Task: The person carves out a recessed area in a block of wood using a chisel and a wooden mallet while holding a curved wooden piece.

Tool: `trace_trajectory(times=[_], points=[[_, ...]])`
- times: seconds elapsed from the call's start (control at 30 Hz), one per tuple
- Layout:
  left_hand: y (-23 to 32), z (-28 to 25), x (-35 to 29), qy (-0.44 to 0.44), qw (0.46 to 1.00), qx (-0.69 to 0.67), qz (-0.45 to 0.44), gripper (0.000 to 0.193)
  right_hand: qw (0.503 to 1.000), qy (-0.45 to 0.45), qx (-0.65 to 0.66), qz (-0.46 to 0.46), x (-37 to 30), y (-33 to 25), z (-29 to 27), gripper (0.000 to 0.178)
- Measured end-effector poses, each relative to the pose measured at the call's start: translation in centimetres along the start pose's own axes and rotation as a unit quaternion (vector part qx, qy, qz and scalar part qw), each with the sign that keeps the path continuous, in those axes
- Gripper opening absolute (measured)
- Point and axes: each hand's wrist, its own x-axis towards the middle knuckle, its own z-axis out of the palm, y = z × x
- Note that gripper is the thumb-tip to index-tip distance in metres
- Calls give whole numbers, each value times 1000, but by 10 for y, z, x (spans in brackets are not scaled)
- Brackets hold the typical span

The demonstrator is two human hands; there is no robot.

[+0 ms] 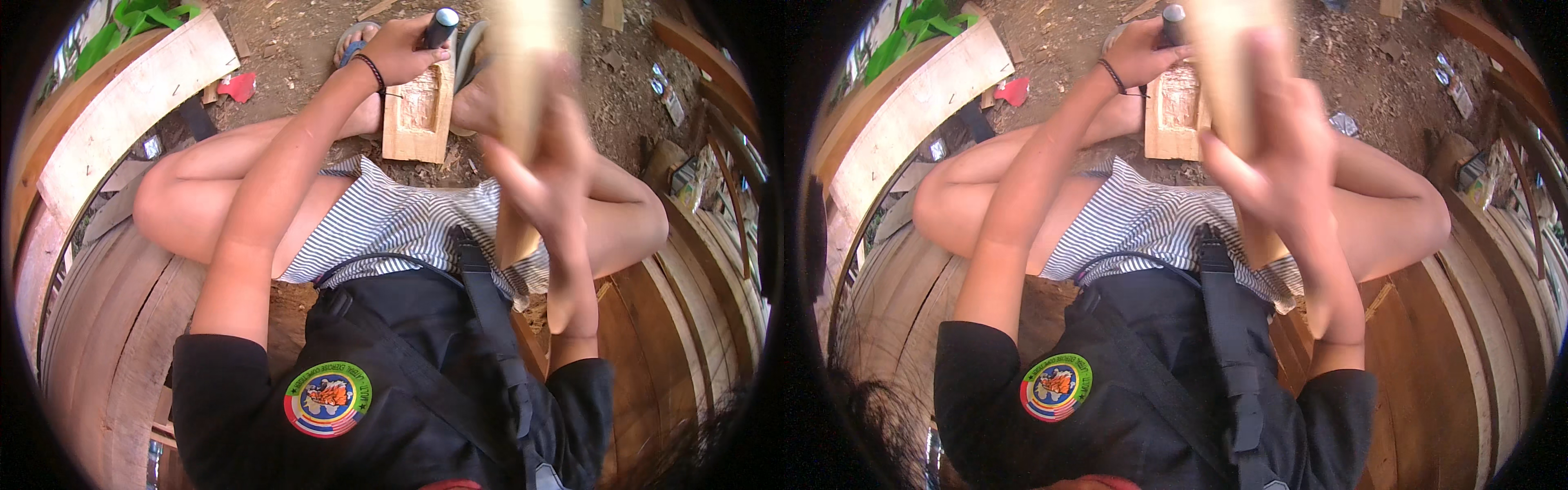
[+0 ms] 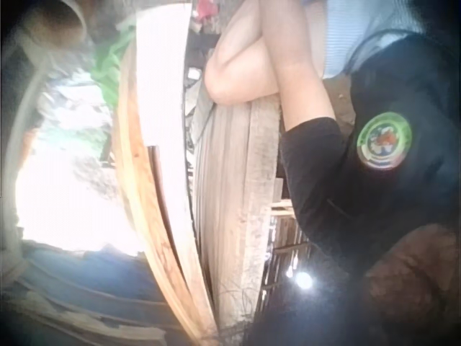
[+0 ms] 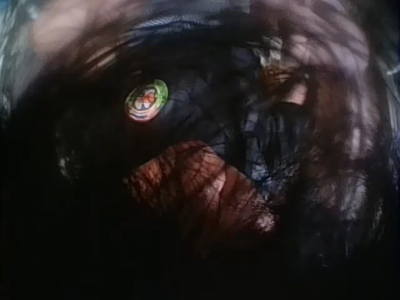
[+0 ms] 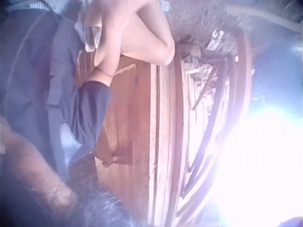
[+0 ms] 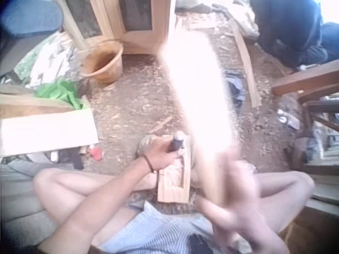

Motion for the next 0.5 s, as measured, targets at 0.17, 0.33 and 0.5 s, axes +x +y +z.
trace_trajectory(times=[0.17, 0.33, 0.5], points=[[-20, -3, 2, 25, 992, 118, 36, 33, 991, 27, 128, -35, 17, -22, -8, 84], [-29, 2, 19, 33, 982, 155, 107, 36, 990, -121, -30, 69, 18, 10, 12, 80], [-50, -55, 55, 60, 958, -118, -253, 30, 929, -40, 321, 181, 32, -9, -22, 80]])
